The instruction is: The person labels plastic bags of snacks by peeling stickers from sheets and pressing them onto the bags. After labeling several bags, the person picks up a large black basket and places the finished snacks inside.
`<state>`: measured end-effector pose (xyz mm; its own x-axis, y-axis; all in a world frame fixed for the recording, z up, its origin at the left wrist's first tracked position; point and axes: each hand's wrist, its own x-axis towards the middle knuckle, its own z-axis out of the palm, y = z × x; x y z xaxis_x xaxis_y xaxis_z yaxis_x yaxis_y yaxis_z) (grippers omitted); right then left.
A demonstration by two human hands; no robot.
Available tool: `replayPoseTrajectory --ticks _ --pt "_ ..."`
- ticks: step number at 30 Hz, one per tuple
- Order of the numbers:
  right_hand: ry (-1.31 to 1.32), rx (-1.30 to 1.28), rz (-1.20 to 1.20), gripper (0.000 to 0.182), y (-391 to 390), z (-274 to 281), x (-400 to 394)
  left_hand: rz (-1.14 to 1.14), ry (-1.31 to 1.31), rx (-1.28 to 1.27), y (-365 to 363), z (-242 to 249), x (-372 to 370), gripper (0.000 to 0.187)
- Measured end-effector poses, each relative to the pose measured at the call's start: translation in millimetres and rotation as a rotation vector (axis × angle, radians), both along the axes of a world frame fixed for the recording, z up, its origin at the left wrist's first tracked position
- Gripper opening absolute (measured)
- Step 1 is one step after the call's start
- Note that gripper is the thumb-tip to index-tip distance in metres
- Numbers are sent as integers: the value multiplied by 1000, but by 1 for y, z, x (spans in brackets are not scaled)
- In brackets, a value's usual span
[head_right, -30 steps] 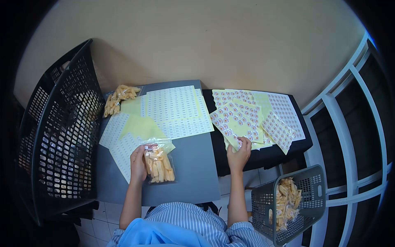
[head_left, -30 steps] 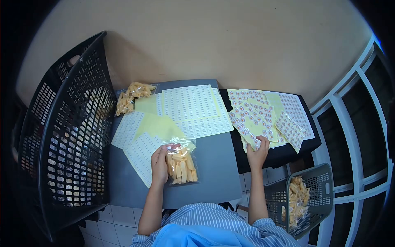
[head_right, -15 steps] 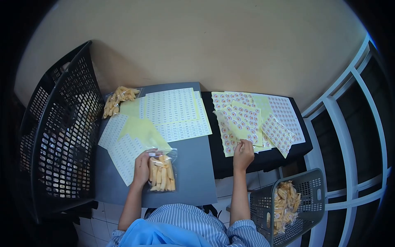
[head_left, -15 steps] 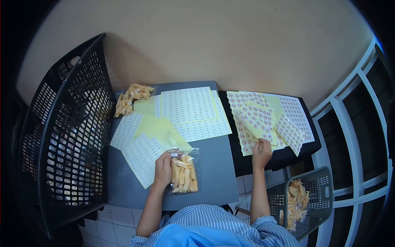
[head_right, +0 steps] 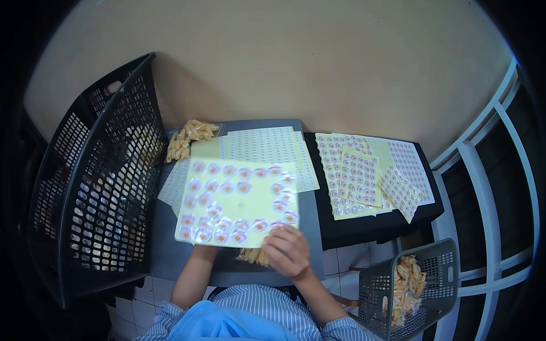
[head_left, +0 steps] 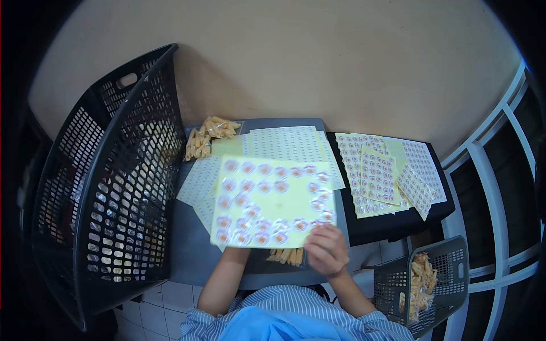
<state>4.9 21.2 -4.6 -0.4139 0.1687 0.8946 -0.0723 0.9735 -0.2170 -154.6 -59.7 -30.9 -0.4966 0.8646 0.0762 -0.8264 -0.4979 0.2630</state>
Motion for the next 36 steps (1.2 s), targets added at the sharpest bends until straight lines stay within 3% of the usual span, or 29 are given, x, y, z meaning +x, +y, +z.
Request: replayPoseTrajectory --ticks 4,9,14,20,22,23,30,36 --pt "-72 -71 174 17 -28 -15 -12 -35 -105 229 14 -4 -22 44" --pt "-156 -69 191 13 -45 -19 -23 -77 -135 355 25 -10 -34 40" --pt "-488 -251 308 17 -44 -4 -29 -114 -152 441 30 -16 -41 39" --pt "-412 -217 80 18 -32 13 -66 -202 -83 698 35 -24 -47 40" --pt "-372 -203 24 20 -30 16 -82 -137 -174 469 22 -5 -38 35" --pt "-373 -199 28 20 -31 17 -87 -75 -262 236 16 8 -34 34" --pt "-449 -135 37 22 -37 13 -101 -138 -157 396 13 -10 -43 38" --pt "-445 -103 15 22 -38 16 -104 -127 -191 330 6 -1 -41 39"
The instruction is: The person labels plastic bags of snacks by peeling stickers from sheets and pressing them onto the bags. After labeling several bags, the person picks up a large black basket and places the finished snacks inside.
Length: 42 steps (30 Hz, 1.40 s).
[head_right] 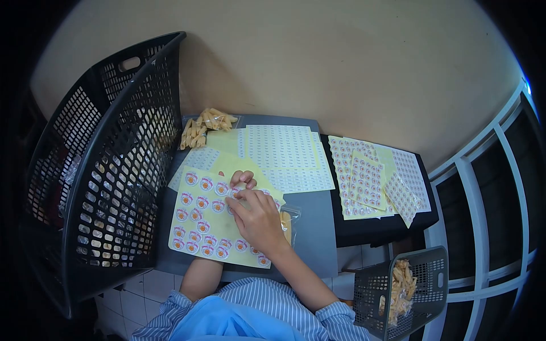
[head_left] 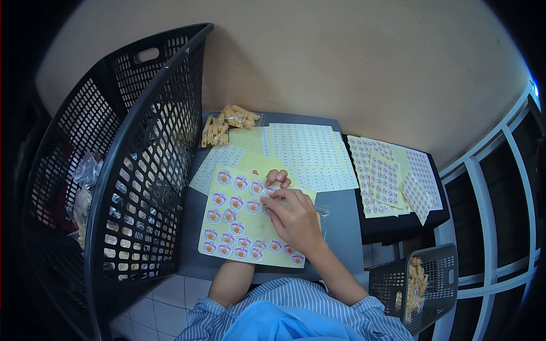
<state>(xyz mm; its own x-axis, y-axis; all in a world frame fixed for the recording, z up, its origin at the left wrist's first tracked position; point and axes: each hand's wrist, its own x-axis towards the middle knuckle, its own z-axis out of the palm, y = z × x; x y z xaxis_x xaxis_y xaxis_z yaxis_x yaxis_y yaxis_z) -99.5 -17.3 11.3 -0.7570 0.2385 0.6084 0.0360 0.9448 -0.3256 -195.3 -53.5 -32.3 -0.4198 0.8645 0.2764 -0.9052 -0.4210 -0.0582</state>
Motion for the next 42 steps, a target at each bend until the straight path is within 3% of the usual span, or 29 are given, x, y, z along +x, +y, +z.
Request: replayPoseTrajectory --ticks 22,42 --pt "-56 -40 183 14 20 1 5 -97 -89 -232 -9 22 20 44" --pt "175 123 -1 17 7 -16 27 4 -93 -201 -16 29 14 45"
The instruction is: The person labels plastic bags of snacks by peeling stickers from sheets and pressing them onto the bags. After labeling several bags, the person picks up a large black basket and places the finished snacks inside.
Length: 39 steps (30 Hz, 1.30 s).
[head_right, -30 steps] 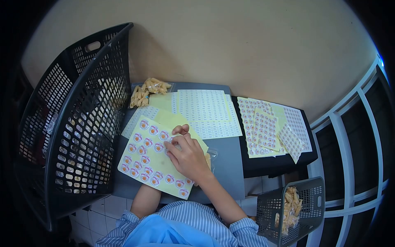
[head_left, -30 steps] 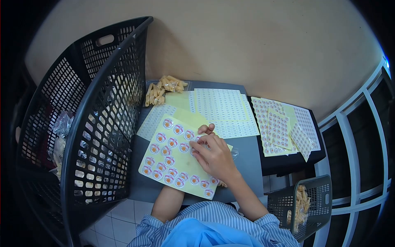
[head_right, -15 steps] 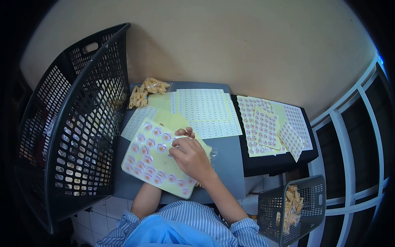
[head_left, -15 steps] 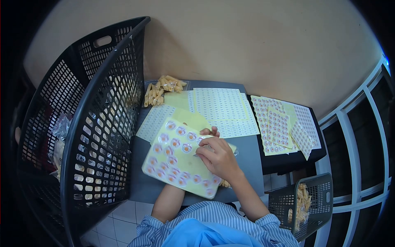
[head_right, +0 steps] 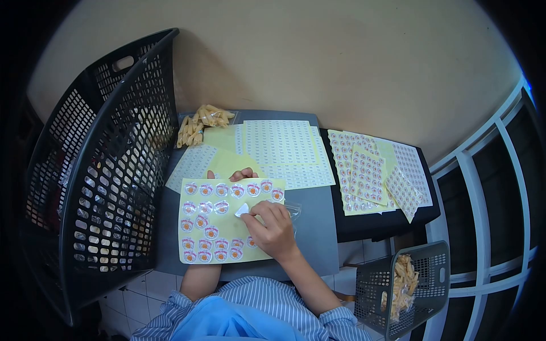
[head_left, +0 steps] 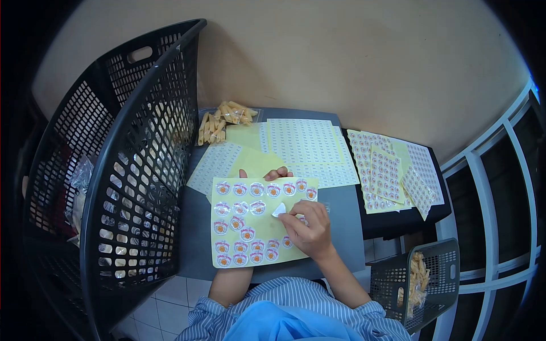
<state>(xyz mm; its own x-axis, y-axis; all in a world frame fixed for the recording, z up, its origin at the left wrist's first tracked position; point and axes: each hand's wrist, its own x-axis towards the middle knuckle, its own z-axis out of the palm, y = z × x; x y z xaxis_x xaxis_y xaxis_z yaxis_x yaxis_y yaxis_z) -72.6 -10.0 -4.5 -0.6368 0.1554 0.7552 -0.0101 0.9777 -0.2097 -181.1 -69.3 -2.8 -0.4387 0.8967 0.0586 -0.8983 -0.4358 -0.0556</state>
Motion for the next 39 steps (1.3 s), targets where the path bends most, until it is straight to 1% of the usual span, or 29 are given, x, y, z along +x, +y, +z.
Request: replayPoseTrajectory --ticks 2,3,6,8,12,14,15,16,17,19,20,22,24,25,26,27,28,29,30,31,32,33,34,35,36,37,38,39 --pt "13 10 -25 17 -1 -1 2 19 36 78 2 -6 1 45" --pt "20 9 -33 17 -2 -3 3 17 36 78 2 -5 1 45" --pt "28 5 -54 18 -4 -5 5 54 51 32 2 0 2 45" --pt "30 3 -62 19 -5 -5 6 53 11 -53 2 2 2 51" --pt "43 -12 -84 18 -8 -4 10 56 30 -66 3 -1 -1 51" --pt "44 -13 -88 17 -10 -7 16 81 56 61 10 -15 -5 52" --pt "98 -75 -83 22 -11 -10 21 82 56 60 11 -19 -9 52" --pt "152 -137 -78 28 -11 -12 23 58 52 121 11 -21 -14 53" --pt "152 -138 -77 28 -10 -10 22 33 48 181 9 -22 -17 53" --pt "250 -479 -333 58 -7 -5 19 51 61 177 8 -23 -18 53" --pt "250 -474 -343 58 -5 -7 20 66 73 175 9 -23 -18 54" --pt "249 -1494 196 81 0 -13 21 62 103 197 10 -24 -19 56" --pt "246 -1486 204 83 4 -18 25 58 138 221 12 -19 -14 59" --pt "234 -1487 225 84 7 -19 28 76 159 21 8 -6 -7 51" --pt "284 -1447 94 83 19 -15 34 95 182 -180 7 1 -1 45" --pt "341 -1400 -40 81 39 -8 44 79 187 -174 9 -5 0 45" --pt "462 -1352 -96 78 61 -15 51 79 862 -515 7 -17 -3 46" --pt "619 -1385 -114 75 81 -16 61 76 1545 -842 5 -24 -4 50" --pt "695 -1312 -184 79 106 -25 73 165 1910 -1032 5 -21 4 59" --pt "768 -1245 -245 78 126 -28 87 164 1911 -1026 0 -11 12 59" --pt "837 -1175 -299 77 146 -30 97 35 2042 -1113 -5 4 20 68" --pt "835 -1173 -293 77 163 -33 105 -103 2166 -1202 -8 10 26 76" --pt "871 -1122 -390 76 178 -38 113 -114 2193 -1239 -10 7 31 85" --pt "906 -1074 -489 76 189 -46 119 -121 2192 -1246 -10 5 35 85" --pt "904 -1082 -492 76 199 -56 124 -154 2184 -1253 -10 4 39 87" --pt "860 -1083 -649 78 209 -67 127 -185 2176 -1258 -10 2 42 90" --pt "814 -1078 -805 80 218 -79 129 -136 2206 -1256 -9 -6 45 89" --pt "815 -1083 -805 80 223 -92 132 -137 2209 -1259 -8 -9 46 89"
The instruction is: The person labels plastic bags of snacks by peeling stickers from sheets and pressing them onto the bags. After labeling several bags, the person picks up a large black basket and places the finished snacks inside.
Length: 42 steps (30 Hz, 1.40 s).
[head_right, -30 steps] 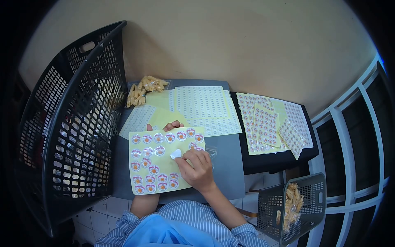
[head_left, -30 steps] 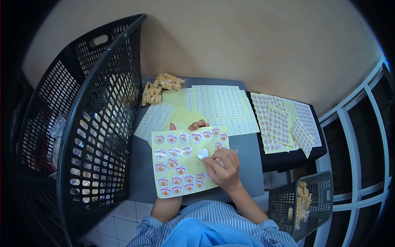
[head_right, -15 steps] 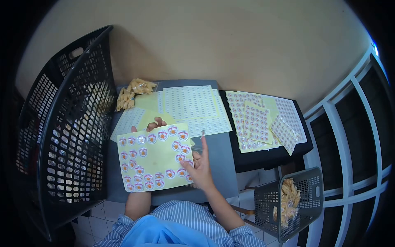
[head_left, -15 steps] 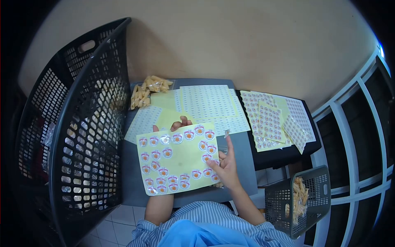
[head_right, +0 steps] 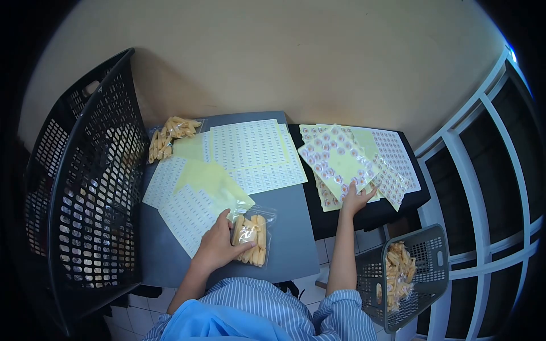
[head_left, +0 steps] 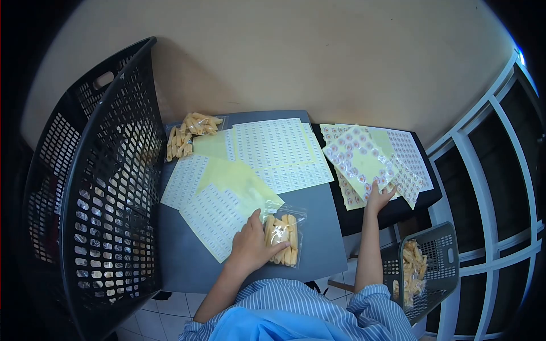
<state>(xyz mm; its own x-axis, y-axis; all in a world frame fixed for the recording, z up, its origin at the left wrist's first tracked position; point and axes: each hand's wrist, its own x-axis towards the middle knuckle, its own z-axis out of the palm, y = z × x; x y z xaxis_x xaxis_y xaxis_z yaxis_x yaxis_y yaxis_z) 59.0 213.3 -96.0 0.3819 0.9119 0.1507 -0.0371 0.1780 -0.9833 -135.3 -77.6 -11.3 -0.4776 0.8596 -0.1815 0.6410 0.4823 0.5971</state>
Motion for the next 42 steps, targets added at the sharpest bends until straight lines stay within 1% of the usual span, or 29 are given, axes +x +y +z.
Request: replayPoseTrajectory --ticks 2,3,4,5,6,7,8,9,10,12,13,14,16,17,19,20,22,30,34,37,38,40,41,42 --pt "-274 -77 -58 85 7 -26 5 -35 -180 39 2 -1 1 85" --pt "-325 -79 -89 88 12 -38 7 -32 -177 36 2 -3 1 85" --pt "-323 -82 -86 88 10 -40 8 -86 -248 126 3 -6 0 80" --pt "-529 -31 -186 86 8 -43 9 -140 -319 216 4 -11 0 76" --pt "-735 21 -285 83 7 -46 11 -138 -320 211 6 -24 -4 76" --pt "-736 15 -282 83 3 -41 10 -211 -447 275 10 -41 -11 73" --pt "-919 185 -422 68 -3 -28 8 -284 -574 341 14 -40 -14 69" --pt "-1097 363 -562 53 -8 -13 4 -229 -970 394 13 -33 -12 60" --pt "-1097 363 -559 53 -9 -2 1 -227 -969 394 17 -37 -16 60" --pt "-451 290 428 20 -17 22 -4 -208 -1039 409 20 -49 -24 54" --pt "-407 230 734 12 -38 53 -15 -197 -1134 384 20 -47 -27 54" --pt "-353 163 1035 6 -63 83 -29 -199 -1138 375 20 -48 -28 54" --pt "-425 133 1519 8 -88 101 -46 -170 -1210 339 20 -51 -29 51" --pt "-426 124 1517 8 -103 110 -55 -185 -1206 346 20 -49 -28 47" --pt "-784 354 1735 5 -126 124 -73 -181 -1234 331 18 -48 -28 46" --pt "-786 352 1736 5 -132 123 -78 -179 -1256 321 17 -48 -28 45" --pt "-1069 468 1692 7 -138 121 -87 -178 -1257 330 17 -51 -28 45" --pt "-1175 658 1635 8 -143 117 -97 -218 -1214 330 18 -61 -30 43" --pt "-1173 756 1598 7 -145 112 -99 -200 -1174 284 16 -49 -30 43" --pt "-1232 727 1593 6 -147 113 -100 -229 -1190 319 17 -59 -31 42" --pt "-1232 728 1593 6 -150 114 -100 -221 -1202 320 17 -60 -31 43" --pt "-1353 804 1513 6 -155 116 -98 -212 -1214 323 16 -57 -31 45" --pt "-1354 808 1513 6 -156 115 -97 -207 -1201 311 15 -49 -29 49" --pt "-1361 851 1462 4 -158 112 -96 -201 -1187 299 15 -44 -29 54"
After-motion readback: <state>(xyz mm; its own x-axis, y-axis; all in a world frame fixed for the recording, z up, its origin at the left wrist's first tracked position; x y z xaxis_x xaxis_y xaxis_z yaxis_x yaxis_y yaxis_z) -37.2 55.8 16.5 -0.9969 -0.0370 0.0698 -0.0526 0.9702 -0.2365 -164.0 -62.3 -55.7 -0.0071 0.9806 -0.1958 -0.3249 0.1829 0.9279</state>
